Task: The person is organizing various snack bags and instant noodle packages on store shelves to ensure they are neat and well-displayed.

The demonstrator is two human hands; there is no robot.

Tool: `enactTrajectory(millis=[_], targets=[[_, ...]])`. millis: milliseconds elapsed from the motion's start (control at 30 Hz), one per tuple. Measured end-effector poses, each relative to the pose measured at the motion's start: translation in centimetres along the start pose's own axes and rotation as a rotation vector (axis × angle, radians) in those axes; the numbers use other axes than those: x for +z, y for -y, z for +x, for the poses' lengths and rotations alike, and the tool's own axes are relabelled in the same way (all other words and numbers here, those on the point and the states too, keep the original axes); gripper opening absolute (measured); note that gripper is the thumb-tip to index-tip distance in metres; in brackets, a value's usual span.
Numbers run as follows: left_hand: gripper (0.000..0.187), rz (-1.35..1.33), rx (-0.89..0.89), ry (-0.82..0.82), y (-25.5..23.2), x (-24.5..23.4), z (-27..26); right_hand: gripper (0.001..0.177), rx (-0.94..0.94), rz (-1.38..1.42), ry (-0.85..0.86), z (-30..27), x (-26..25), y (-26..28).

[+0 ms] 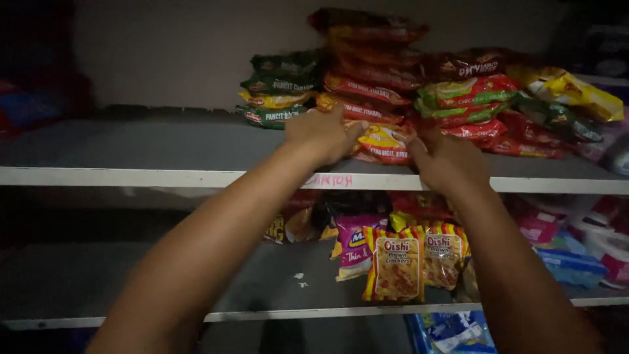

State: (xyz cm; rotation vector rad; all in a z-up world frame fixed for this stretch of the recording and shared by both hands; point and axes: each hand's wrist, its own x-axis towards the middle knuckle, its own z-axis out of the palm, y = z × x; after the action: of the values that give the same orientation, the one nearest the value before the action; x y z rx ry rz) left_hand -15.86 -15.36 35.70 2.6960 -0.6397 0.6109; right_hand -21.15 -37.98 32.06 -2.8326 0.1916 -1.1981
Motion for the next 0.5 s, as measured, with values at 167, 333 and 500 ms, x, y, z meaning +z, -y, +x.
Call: enactTrajectory(millis=[167,333,500], targets=[[0.08,0.019,0.008,0.201,0.1,1.7,1.7,0.058,0.163,0.192,0.295,0.2,-1.2,1.3],[0.085,-0.185,0.207,0.131,1.9,4.0,3.8,0.063,0.01,0.368,0.229,0.1,-0.1,-0.3],[0.083,-0.389,0.335,-0.041,2.1,3.6,2.9,0.065,-0.026,0.509,0.146,-0.6,-0.7,-0.4]])
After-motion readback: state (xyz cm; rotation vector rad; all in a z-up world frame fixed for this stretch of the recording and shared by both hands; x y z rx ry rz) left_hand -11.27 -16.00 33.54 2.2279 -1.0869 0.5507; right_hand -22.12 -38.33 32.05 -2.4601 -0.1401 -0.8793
